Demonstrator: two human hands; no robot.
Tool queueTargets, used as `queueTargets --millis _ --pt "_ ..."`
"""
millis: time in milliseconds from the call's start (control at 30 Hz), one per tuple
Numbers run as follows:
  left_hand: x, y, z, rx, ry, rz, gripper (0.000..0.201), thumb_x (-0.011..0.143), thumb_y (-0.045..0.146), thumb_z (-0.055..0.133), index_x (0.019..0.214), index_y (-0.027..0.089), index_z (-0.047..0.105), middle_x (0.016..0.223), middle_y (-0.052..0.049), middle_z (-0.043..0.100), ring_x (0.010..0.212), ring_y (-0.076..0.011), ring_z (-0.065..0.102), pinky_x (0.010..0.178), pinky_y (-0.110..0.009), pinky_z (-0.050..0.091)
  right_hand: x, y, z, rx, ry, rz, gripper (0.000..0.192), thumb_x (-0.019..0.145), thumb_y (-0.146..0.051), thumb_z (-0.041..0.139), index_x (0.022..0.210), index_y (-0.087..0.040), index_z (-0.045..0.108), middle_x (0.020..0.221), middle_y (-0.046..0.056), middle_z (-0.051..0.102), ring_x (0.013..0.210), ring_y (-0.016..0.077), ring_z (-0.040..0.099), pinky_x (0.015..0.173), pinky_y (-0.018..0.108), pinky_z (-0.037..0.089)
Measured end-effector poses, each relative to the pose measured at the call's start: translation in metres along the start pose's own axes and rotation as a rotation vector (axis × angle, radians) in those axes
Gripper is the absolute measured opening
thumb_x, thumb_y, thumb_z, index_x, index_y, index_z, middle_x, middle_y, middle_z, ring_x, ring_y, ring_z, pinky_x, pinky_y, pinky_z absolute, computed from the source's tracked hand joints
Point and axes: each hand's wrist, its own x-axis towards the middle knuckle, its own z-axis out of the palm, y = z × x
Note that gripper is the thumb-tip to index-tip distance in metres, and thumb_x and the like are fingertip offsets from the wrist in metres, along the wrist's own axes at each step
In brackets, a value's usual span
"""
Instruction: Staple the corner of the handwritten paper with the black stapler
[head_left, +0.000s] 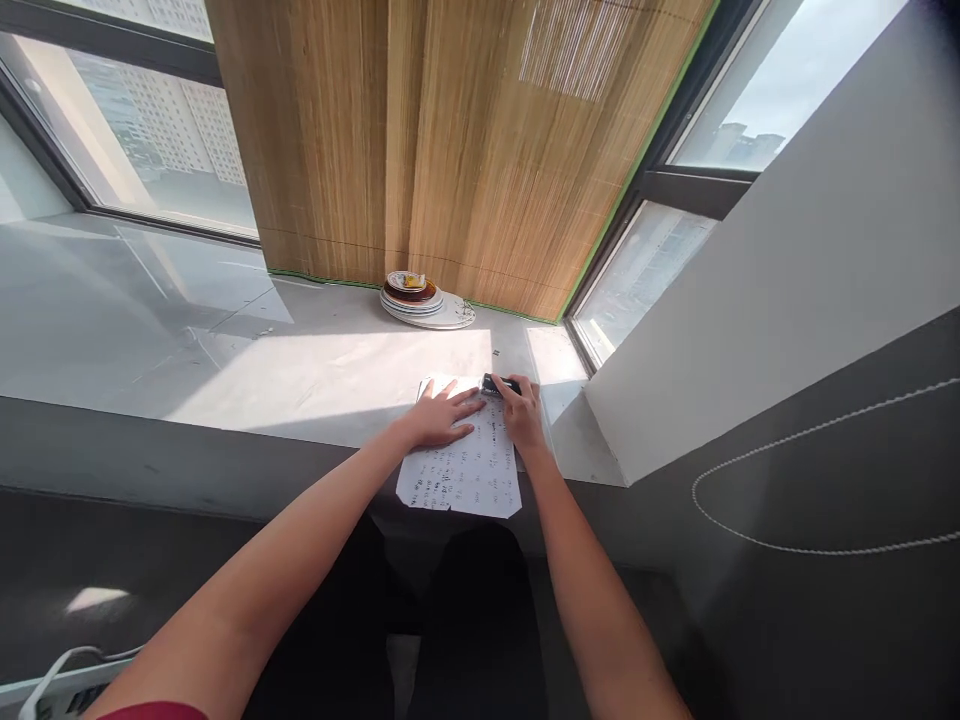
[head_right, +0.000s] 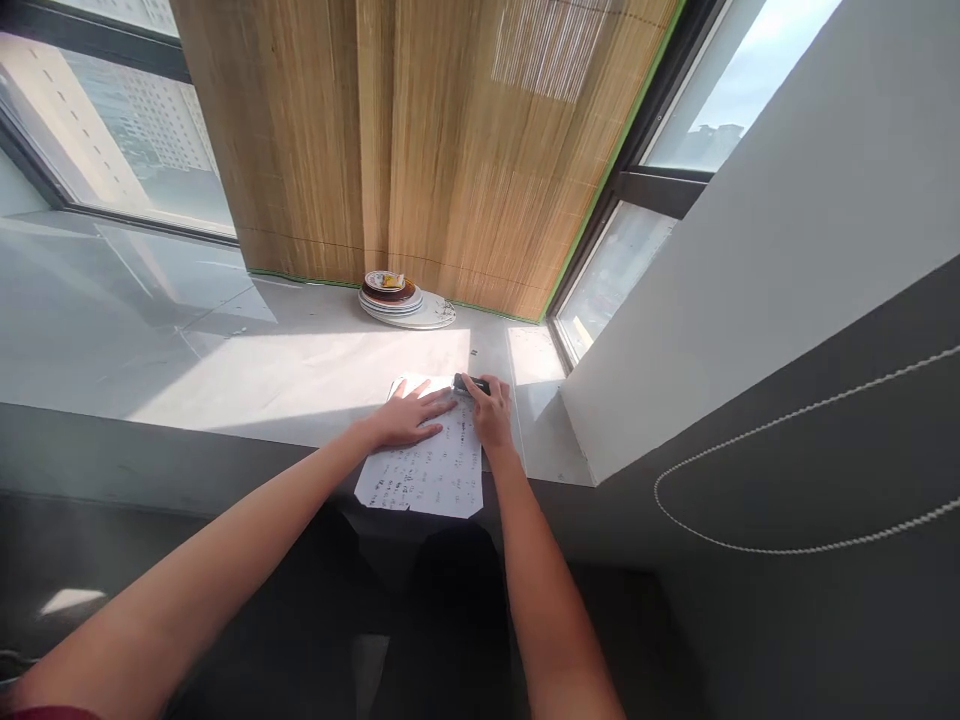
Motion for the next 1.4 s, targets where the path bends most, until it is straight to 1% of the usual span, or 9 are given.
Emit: queueTargets --millis 133,267,600,767,900,1067,1200,1300,1400 --pt "0.001 -0.001 0.006 -0.039 0.053 0.025 0.063 0.107 0.060 0.051 0.168 0.050 0.047 0.183 0.011 0.027 0.171 -0.0440 0.016 0.137 -0.075 0.001 0.000 0.003 0.000 -0.029 -0.001 -0.022 0.050 0.114 -0.038 0.037 0.151 -0.039 0.072 0.142 0.014 0.060 0.133 0.0402 0.050 0.110 0.062 0.050" --pt "0.004 -0.004 0.011 -0.078 0.096 0.039 0.062 0.104 0.061 0.055 0.166 0.050 0.051 0.183 0.008 0.030 0.171 -0.0459 0.018 0.136 -0.075 -0.002 -0.001 0.005 -0.002 -0.045 0.003 -0.053 0.052 0.114 -0.036 0.035 0.151 -0.038 0.071 0.140 0.014 0.060 0.132 0.0385 0.050 0.111 0.060 0.052" --pt "0.008 -0.006 0.015 -0.132 0.079 0.027 0.062 0.102 0.064 0.057 0.163 0.051 0.054 0.183 0.012 0.027 0.171 -0.0440 0.016 0.137 -0.072 -0.006 0.002 0.006 -0.009 -0.034 -0.028 -0.077 0.053 0.111 -0.029 0.037 0.149 -0.035 0.073 0.140 0.013 0.062 0.130 0.0339 0.054 0.115 0.056 0.051" --pt "0.006 -0.004 0.013 -0.108 0.072 0.042 0.066 0.103 0.064 0.056 0.167 0.048 0.051 0.183 0.008 0.029 0.171 -0.0457 0.017 0.135 -0.074 -0.010 0.001 0.006 -0.008 -0.063 -0.035 -0.091 0.055 0.111 -0.027 0.035 0.151 -0.034 0.071 0.141 0.014 0.061 0.131 0.0349 0.052 0.115 0.057 0.051" --pt "0.004 0.000 0.009 -0.079 0.052 0.025 0.065 0.104 0.062 0.056 0.167 0.047 0.050 0.183 0.008 0.029 0.171 -0.0433 0.017 0.136 -0.072 -0.007 -0.001 0.007 -0.006 -0.110 -0.035 -0.096 0.056 0.111 -0.026 0.033 0.153 -0.034 0.070 0.142 0.014 0.060 0.133 0.0351 0.051 0.114 0.057 0.051" --pt "0.001 0.003 0.005 -0.017 0.037 0.028 0.065 0.108 0.062 0.050 0.169 0.042 0.048 0.186 -0.002 0.023 0.171 -0.0430 0.017 0.133 -0.077 -0.002 -0.001 0.007 -0.003 -0.229 -0.061 -0.099 0.058 0.109 -0.019 0.035 0.150 -0.037 0.072 0.142 0.013 0.060 0.136 0.0349 0.051 0.115 0.059 0.049" --pt "0.001 0.003 0.005 -0.017 0.035 0.021 0.064 0.108 0.061 0.053 0.169 0.042 0.050 0.186 -0.005 0.024 0.171 -0.0438 0.018 0.133 -0.077 -0.001 0.001 0.003 -0.003 -0.352 -0.099 -0.120 0.059 0.105 -0.012 0.040 0.145 -0.038 0.075 0.141 0.012 0.061 0.138 0.0359 0.051 0.119 0.062 0.044" --pt "0.002 0.001 0.006 0.014 0.028 0.014 0.064 0.109 0.062 0.050 0.170 0.042 0.047 0.186 -0.005 0.022 0.171 -0.0423 0.019 0.133 -0.077 0.000 0.002 -0.001 -0.004 -0.353 -0.098 -0.085 0.058 0.105 -0.013 0.042 0.150 -0.037 0.070 0.141 0.012 0.061 0.135 0.0348 0.053 0.111 0.054 0.051" --pt "0.002 0.000 0.006 0.040 0.035 0.024 0.064 0.110 0.063 0.048 0.171 0.043 0.045 0.186 -0.005 0.022 0.171 -0.0408 0.018 0.133 -0.077 0.000 0.001 -0.002 -0.004 -0.311 -0.041 0.005 0.059 0.104 -0.015 0.047 0.158 -0.033 0.061 0.139 0.013 0.062 0.130 0.0333 0.057 0.101 0.047 0.056"
